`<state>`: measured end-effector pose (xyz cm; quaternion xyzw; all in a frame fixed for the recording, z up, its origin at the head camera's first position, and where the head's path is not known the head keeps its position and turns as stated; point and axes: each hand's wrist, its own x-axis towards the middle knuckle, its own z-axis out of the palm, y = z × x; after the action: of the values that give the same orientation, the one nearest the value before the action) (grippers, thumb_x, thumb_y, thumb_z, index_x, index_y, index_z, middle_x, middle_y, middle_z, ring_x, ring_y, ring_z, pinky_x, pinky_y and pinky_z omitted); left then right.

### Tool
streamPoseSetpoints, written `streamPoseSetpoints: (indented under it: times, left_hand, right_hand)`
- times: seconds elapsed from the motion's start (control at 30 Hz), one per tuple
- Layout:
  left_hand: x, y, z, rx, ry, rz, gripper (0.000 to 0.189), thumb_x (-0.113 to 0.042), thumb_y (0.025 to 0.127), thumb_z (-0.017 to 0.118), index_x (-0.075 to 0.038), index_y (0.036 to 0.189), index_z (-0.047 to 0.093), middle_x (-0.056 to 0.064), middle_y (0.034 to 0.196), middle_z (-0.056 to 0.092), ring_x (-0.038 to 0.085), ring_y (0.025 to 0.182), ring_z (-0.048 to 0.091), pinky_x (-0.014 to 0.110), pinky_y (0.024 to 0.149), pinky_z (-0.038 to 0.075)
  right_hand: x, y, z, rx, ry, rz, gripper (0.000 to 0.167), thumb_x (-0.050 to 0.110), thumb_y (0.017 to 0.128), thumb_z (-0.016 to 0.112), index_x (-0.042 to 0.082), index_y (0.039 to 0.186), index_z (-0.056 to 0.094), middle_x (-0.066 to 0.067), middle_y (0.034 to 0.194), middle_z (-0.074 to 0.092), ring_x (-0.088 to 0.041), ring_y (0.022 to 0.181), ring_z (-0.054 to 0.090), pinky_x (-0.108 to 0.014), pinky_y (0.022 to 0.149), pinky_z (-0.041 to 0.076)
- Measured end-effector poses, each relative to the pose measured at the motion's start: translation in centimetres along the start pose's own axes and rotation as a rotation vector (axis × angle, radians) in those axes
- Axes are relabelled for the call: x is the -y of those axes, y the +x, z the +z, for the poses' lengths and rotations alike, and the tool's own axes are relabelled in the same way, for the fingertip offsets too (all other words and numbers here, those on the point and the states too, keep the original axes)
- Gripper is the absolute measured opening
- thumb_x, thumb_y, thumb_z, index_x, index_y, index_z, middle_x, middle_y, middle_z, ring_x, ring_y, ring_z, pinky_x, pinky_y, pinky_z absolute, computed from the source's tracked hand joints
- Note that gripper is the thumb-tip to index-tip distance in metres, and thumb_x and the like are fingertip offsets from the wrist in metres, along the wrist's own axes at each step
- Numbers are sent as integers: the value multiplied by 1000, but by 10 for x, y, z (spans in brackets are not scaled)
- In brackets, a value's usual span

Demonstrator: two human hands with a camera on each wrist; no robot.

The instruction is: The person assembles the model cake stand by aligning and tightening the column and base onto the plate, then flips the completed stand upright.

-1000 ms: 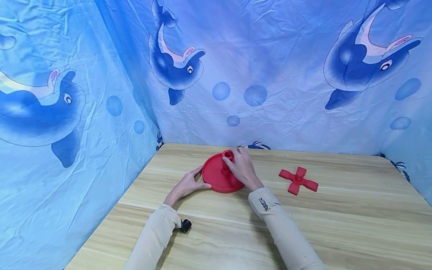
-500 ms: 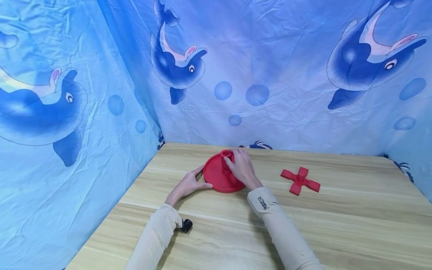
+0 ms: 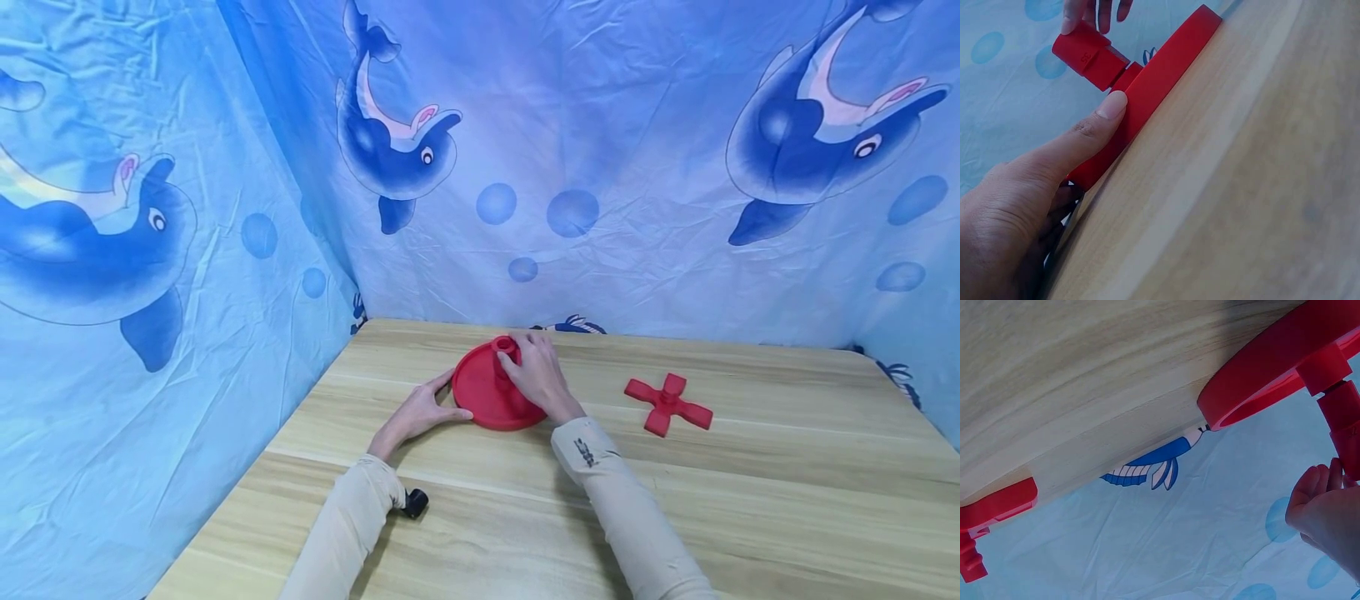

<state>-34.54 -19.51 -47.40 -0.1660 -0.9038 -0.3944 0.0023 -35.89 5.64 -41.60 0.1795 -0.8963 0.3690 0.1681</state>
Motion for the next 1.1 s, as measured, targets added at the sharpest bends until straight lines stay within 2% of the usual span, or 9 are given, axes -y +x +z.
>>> streamPoseSetpoints:
  times: [0.17, 0.33, 0.5, 0.8, 1.1]
  left_hand:
    - [-1, -1, 0, -2, 4, -8, 102, -54, 79, 87, -17, 161, 39, 8, 159, 45, 28, 149, 36, 51, 118, 34]
    - [-1, -1, 1, -2, 12, -18, 103, -56, 79, 87, -17, 162, 39, 8, 160, 44, 28, 149, 36, 51, 119, 34]
    - [-1, -1, 0, -5, 10, -15, 102, -55, 80, 87, -17, 161, 39, 8, 160, 44, 28, 149, 36, 51, 118, 34]
    - [-1, -1, 0, -6, 8, -11, 102, -53, 80, 87, -16, 161, 39, 8, 159, 45, 28, 148, 37, 50, 118, 34]
    - [-2, -1, 0, -5, 0, -5, 101, -53, 80, 87, -16, 161, 40, 8, 159, 45, 28, 148, 37, 51, 119, 33]
  right_hand:
    - [-1, -1, 0, -15, 14, -19, 46, 19, 99, 72, -2, 138, 62, -22, 133, 58, -36, 124, 48, -53, 98, 52]
    - [-2, 0, -2, -41, -25, 18, 48, 29, 95, 77, -2, 129, 64, -21, 122, 59, -34, 114, 50, -50, 93, 52]
    - [-1, 2, -4, -37, -44, 24, 53, 34, 96, 76, -3, 132, 63, -22, 128, 58, -37, 119, 49, -54, 96, 50]
    - [0, 4, -2, 15, -5, -18, 48, 20, 100, 69, -4, 140, 60, -24, 136, 59, -38, 125, 52, -53, 101, 52]
    - [2, 4, -3, -10, -29, 27, 51, 30, 100, 70, -3, 137, 61, -23, 130, 61, -39, 125, 53, -62, 109, 39]
